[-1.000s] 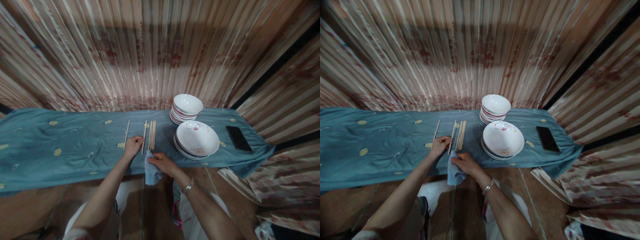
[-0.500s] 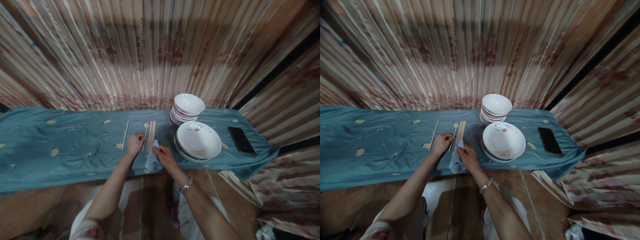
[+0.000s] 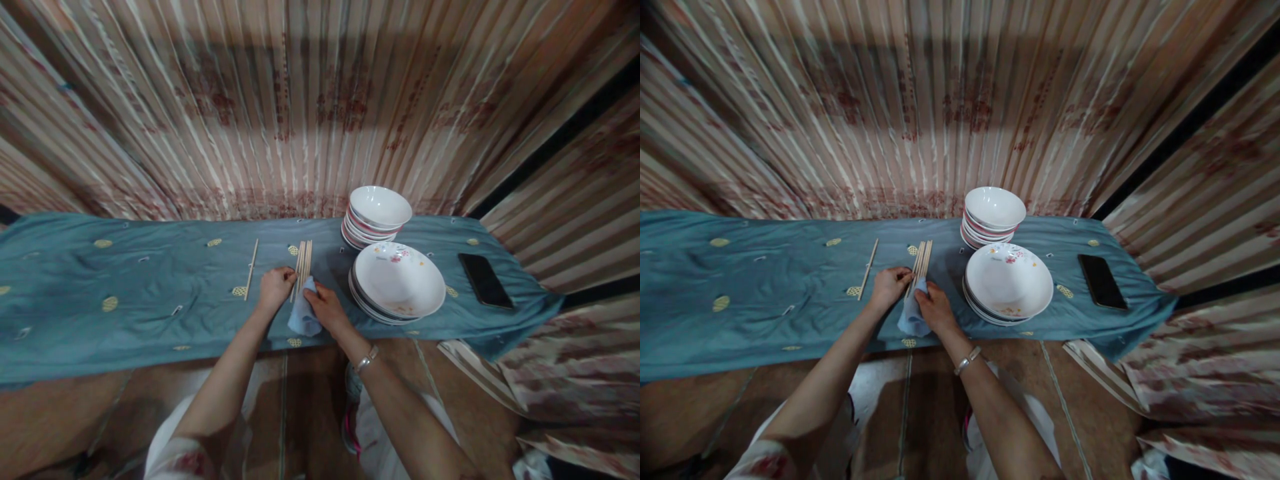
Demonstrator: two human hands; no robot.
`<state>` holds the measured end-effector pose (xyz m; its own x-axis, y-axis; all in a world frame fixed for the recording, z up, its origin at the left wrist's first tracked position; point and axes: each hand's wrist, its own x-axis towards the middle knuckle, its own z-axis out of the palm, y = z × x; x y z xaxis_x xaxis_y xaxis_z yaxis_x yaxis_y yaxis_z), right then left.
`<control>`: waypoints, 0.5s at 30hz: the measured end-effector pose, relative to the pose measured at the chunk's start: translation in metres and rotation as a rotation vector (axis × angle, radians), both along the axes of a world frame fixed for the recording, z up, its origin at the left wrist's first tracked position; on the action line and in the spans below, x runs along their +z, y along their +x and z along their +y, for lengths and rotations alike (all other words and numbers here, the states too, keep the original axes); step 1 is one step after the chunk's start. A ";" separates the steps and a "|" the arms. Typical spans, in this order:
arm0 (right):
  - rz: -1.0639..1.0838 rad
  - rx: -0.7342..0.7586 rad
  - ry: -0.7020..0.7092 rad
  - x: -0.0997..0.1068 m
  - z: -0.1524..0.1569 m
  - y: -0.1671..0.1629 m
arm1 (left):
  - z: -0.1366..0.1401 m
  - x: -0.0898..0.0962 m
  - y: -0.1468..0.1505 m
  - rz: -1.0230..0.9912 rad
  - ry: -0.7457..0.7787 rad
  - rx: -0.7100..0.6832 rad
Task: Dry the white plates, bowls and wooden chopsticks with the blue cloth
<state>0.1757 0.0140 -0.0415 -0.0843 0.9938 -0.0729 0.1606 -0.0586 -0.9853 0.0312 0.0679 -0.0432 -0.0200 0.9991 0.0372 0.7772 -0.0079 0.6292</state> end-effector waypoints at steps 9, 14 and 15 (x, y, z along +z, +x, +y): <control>0.009 -0.042 -0.024 0.005 -0.001 0.000 | -0.008 0.004 -0.014 -0.111 0.057 0.015; 0.061 -0.045 -0.074 0.007 -0.004 0.000 | -0.017 0.014 -0.053 -0.075 0.140 0.132; 0.080 -0.045 -0.078 0.008 -0.005 -0.001 | -0.019 0.015 -0.062 -0.023 0.160 0.176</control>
<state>0.1749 0.0094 -0.0335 -0.0478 0.9883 -0.1450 0.0775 -0.1411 -0.9870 -0.0305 0.0488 -0.0278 -0.1958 0.9617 0.1919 0.7609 0.0256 0.6483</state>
